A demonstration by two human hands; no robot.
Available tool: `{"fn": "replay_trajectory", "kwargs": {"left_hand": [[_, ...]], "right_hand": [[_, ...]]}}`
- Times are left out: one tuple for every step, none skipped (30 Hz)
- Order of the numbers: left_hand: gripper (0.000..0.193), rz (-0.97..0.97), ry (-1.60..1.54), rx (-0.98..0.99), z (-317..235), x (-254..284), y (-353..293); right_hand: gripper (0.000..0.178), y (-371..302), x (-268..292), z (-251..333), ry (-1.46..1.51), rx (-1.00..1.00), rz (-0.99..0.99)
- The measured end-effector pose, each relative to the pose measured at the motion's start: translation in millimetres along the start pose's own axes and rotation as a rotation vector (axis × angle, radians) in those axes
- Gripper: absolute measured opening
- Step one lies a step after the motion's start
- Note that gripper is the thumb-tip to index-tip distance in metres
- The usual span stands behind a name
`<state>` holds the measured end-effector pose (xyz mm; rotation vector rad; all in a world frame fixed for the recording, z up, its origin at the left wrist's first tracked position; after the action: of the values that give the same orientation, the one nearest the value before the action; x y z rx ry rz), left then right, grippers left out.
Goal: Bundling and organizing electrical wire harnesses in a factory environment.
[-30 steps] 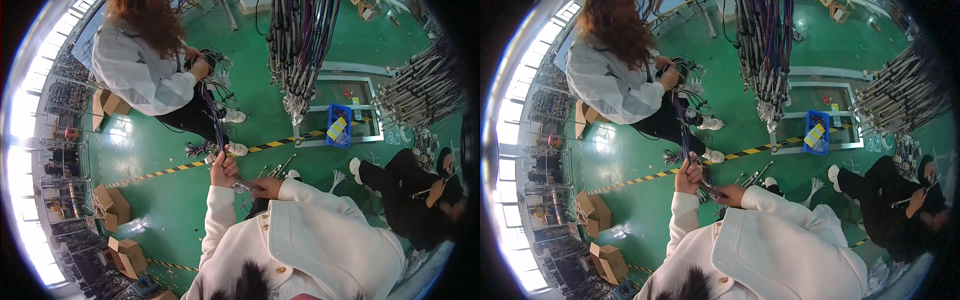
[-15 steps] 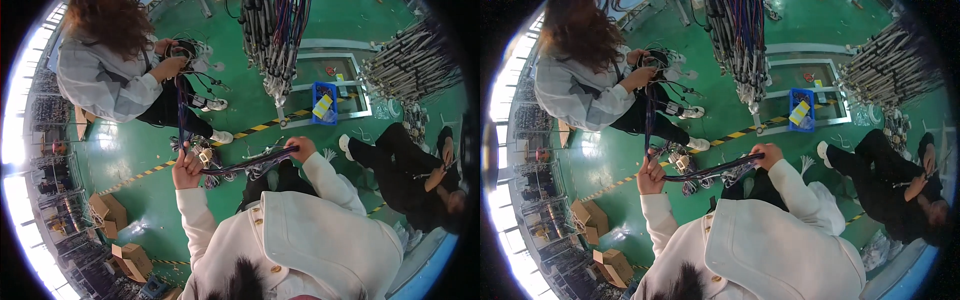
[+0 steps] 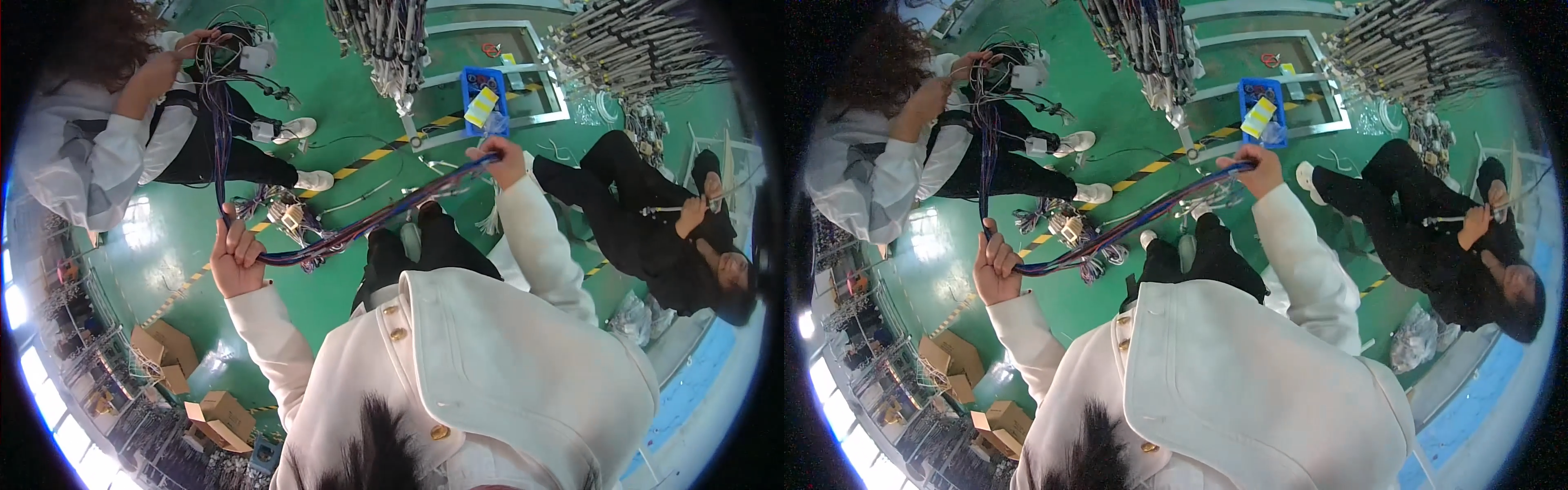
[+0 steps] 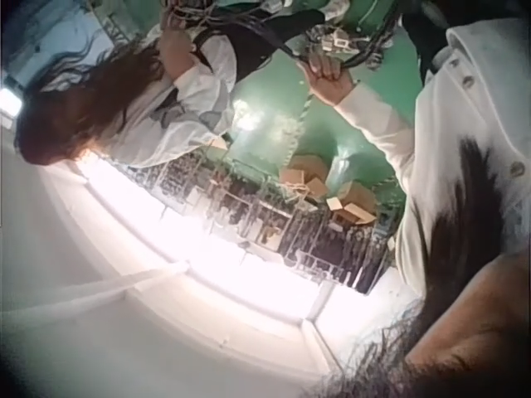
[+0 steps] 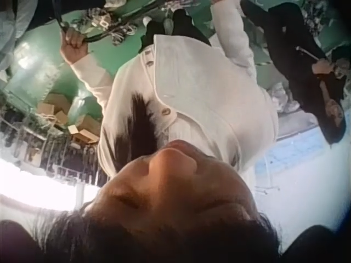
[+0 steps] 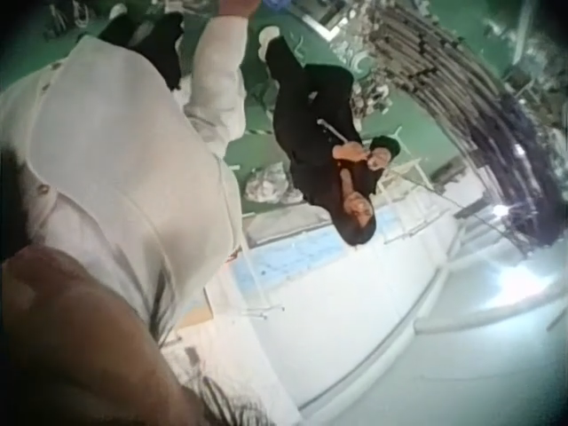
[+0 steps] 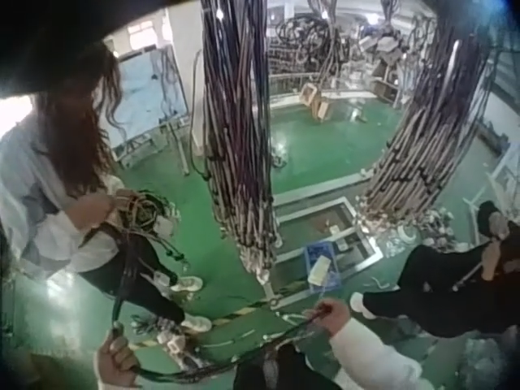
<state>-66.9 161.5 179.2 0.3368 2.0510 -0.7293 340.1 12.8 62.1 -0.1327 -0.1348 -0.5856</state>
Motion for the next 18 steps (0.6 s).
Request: {"fn": "replay_trajectory", "kwargs": {"left_hand": [[0.025, 0.006, -0.005, 0.013, 4.0, -1.8, 1.9], [0.025, -0.008, 0.038, 0.001, 7.9, -1.4, 0.6], [0.024, -0.022, 0.080, -0.010, 11.1, -1.0, -0.3], [0.024, -0.007, 0.058, 0.022, 14.6, -4.5, 1.9], [0.024, -0.022, 0.052, 0.011, 14.1, -0.6, -1.3], [0.025, -0.009, 0.024, 0.014, 12.6, 1.3, -2.7], [0.025, 0.011, -0.003, 0.022, 12.2, 3.6, -2.3], [0.026, 0.005, -0.034, 0.020, 11.5, 5.3, -2.4], [0.026, 0.004, -0.038, 0.018, 11.6, 4.8, -1.7], [0.024, 0.018, -0.045, 0.029, 12.2, 2.4, -0.9], [0.023, 0.035, -0.053, 0.038, 12.5, 0.4, 0.8], [0.023, 0.036, -0.058, 0.034, 12.7, 0.9, 3.2], [0.023, 0.049, -0.066, 0.044, 13.2, 1.1, 5.7], [0.023, 0.063, -0.071, 0.049, 12.4, 0.5, 6.4], [0.023, 0.078, -0.088, 0.053, 12.1, 0.9, 6.6], [0.022, 0.053, -0.063, 0.044, 12.4, 5.0, 5.3], [0.022, 0.040, -0.033, 0.031, 11.6, 5.8, 5.5], [0.020, 0.019, 0.013, 0.018, 13.1, 4.6, 6.4]], "right_hand": [[0.030, 3.6, 3.8, -17.2, -0.124, -0.009, 0.068], [0.033, 7.1, 0.8, -14.4, -0.288, 0.049, 0.098], [0.033, 7.0, 1.0, -14.0, -0.292, 0.053, 0.108], [0.029, 3.0, 11.1, -14.2, -0.198, 0.013, 0.011], [0.027, -5.9, 15.4, -3.5, -0.101, -0.033, -0.077], [0.029, -12.9, 12.0, 20.5, 0.082, -0.090, -0.138], [0.031, -17.1, 13.1, 41.1, 0.082, -0.053, -0.177], [0.033, -18.7, 14.1, 59.0, 0.083, -0.015, -0.218], [0.037, -16.5, 13.3, 73.8, 0.212, 0.050, -0.261], [0.039, -14.2, 16.0, 91.2, 0.135, 0.132, -0.226], [0.040, -11.4, 21.9, 107.7, 0.056, 0.219, -0.189], [0.041, -7.7, 28.0, 115.8, -0.002, 0.250, -0.164], [0.041, -6.4, 30.2, 126.1, -0.038, 0.272, -0.153], [0.041, -7.1, 29.4, 140.0, -0.068, 0.297, -0.141], [0.042, -9.3, 25.2, 152.1, -0.122, 0.294, -0.115], [0.043, -11.2, 23.5, 147.7, -0.117, 0.242, -0.078], [0.043, -13.0, 25.7, 142.0, -0.108, 0.202, -0.046], [0.043, -18.8, 25.7, 139.4, -0.338, 0.450, -0.065]]}}
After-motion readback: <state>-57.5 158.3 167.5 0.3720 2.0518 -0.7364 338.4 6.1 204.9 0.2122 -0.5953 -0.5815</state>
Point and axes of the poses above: each hand's wrist, its own y-axis towards the middle knuckle, its own x-axis out of the back of the hand, z = x × y, the point moved 6 cm from there along y, towards the middle knuckle, and after that the axes turned 4 degrees about y, right-handed, at the moved point
